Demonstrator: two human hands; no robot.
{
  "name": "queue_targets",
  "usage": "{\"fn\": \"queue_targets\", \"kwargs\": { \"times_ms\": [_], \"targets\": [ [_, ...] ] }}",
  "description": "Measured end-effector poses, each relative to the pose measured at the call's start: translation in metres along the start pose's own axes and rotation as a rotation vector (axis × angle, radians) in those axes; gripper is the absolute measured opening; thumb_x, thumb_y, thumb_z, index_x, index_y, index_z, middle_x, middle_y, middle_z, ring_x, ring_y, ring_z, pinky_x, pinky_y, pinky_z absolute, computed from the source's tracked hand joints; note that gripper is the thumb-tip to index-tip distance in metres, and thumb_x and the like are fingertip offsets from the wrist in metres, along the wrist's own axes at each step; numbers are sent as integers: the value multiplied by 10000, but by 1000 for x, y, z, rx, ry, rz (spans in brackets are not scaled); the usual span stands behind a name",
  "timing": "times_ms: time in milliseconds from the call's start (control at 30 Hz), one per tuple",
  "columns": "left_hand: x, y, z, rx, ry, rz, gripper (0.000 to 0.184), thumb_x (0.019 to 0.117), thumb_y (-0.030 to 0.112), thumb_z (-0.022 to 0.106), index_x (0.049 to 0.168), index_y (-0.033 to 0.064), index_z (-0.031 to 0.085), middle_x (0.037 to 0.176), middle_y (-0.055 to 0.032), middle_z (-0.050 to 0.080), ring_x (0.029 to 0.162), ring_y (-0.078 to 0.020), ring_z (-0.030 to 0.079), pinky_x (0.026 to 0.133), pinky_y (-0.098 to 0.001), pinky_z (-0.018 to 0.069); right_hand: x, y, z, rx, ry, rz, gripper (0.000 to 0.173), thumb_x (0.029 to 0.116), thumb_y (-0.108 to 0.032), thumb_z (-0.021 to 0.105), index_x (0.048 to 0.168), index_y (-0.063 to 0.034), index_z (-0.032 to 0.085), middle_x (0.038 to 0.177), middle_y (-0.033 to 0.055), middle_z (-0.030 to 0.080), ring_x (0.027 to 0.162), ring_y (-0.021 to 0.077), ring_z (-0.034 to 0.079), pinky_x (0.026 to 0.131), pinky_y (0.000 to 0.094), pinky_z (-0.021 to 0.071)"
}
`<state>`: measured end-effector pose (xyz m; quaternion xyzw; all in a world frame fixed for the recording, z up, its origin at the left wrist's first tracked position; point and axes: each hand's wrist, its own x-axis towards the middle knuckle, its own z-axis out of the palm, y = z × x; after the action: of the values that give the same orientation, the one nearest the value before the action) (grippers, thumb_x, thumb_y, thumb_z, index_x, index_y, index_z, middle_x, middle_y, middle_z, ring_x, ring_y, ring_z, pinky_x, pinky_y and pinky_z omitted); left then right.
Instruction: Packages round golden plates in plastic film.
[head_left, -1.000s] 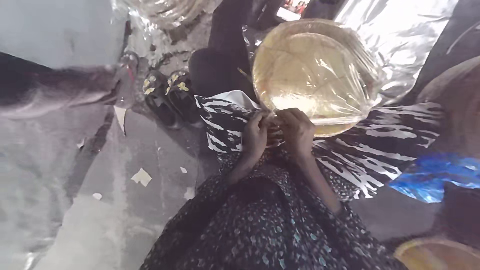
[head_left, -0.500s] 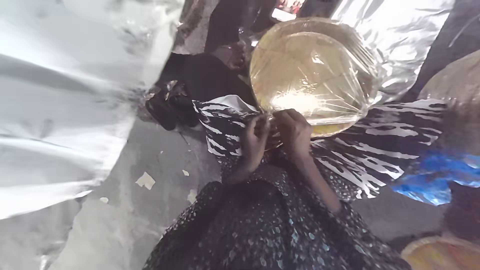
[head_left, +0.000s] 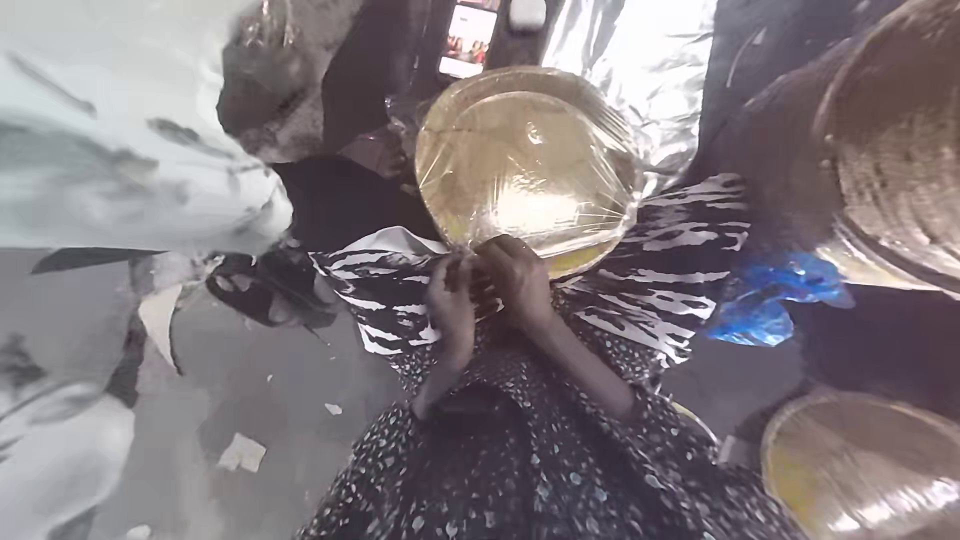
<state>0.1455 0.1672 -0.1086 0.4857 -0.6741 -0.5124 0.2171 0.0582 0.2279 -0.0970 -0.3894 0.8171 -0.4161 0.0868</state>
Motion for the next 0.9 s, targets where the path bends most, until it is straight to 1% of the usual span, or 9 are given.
{"fn": "queue_targets", "kwargs": {
  "times_ms": [67, 233, 333, 433, 500, 567, 667, 800, 900],
  "targets": [
    [0, 3, 1, -14, -31, -38, 251, 1004, 47, 569, 1183, -117, 629, 1106, -191, 676, 1007, -148, 648, 921, -309, 524, 1, 0, 0, -1, 10, -1, 98, 884, 8, 690, 941, 8, 769, 936, 178, 737, 827, 347, 723, 705, 467, 585],
    [-8, 26, 4, -160, -148, -272, 270, 1078, 74, 426, 1213, -106, 576, 1029, -93, 642, 916, -55, 611, 855, -252, 521, 2, 0, -2, 30, 5, 16, 109, 875, 47, 675, 929, 17, 765, 931, 187, 734, 840, 356, 720, 725, 476, 584],
    [-12, 27, 5, -221, -218, -272, 255, 1083, 65, 386, 1180, -88, 565, 961, -35, 631, 869, -24, 613, 805, -226, 526, -2, 8, -1, 70, 41, 8, 113, 865, 59, 683, 924, 21, 771, 917, 187, 735, 834, 342, 723, 738, 450, 590],
    [-10, 21, 9, -249, -163, -240, 247, 1086, 82, 398, 1131, -75, 584, 899, -27, 641, 818, -30, 629, 768, -233, 538, -1, 7, 1, 115, 24, 37, 137, 852, 91, 680, 931, 29, 774, 935, 199, 736, 849, 345, 726, 757, 451, 594],
    [-12, 15, 9, -183, -117, -154, 232, 1066, 68, 446, 1147, -92, 595, 959, -65, 650, 846, -43, 644, 787, -225, 552, 1, 3, -1, 108, -8, 65, 145, 855, 92, 682, 945, 33, 778, 960, 208, 740, 872, 359, 728, 774, 470, 592],
    [-15, 9, 3, -40, -116, -26, 259, 1005, 37, 554, 1187, -137, 617, 1147, -197, 633, 968, -112, 630, 865, -241, 526, 2, 1, -3, 99, -23, 76, 148, 863, 85, 680, 952, 23, 781, 966, 202, 744, 873, 364, 728, 768, 487, 588],
    [-14, -1, 2, 64, -51, 112, 218, 950, 40, 638, 1083, -127, 680, 1082, -209, 644, 914, -105, 624, 829, -203, 516, 1, 0, -5, 91, -49, 85, 173, 856, 96, 678, 966, 14, 783, 974, 194, 744, 888, 363, 725, 771, 498, 584],
    [-4, -4, 5, -44, -108, 92, 209, 1006, 28, 533, 1058, -129, 661, 1035, -168, 646, 943, -99, 643, 886, -222, 530, 0, 0, -3, 83, -10, 98, 187, 864, 106, 639, 945, 20, 784, 951, 206, 745, 875, 375, 729, 779, 512, 582],
    [-3, -1, -2, -12, -242, 62, 244, 1021, 15, 477, 1098, -150, 640, 1106, -226, 638, 1041, -181, 621, 969, -298, 493, 1, -1, -5, 73, -4, 136, 190, 865, 100, 632, 949, 30, 788, 953, 222, 750, 868, 398, 733, 785, 528, 582]
  ]
}}
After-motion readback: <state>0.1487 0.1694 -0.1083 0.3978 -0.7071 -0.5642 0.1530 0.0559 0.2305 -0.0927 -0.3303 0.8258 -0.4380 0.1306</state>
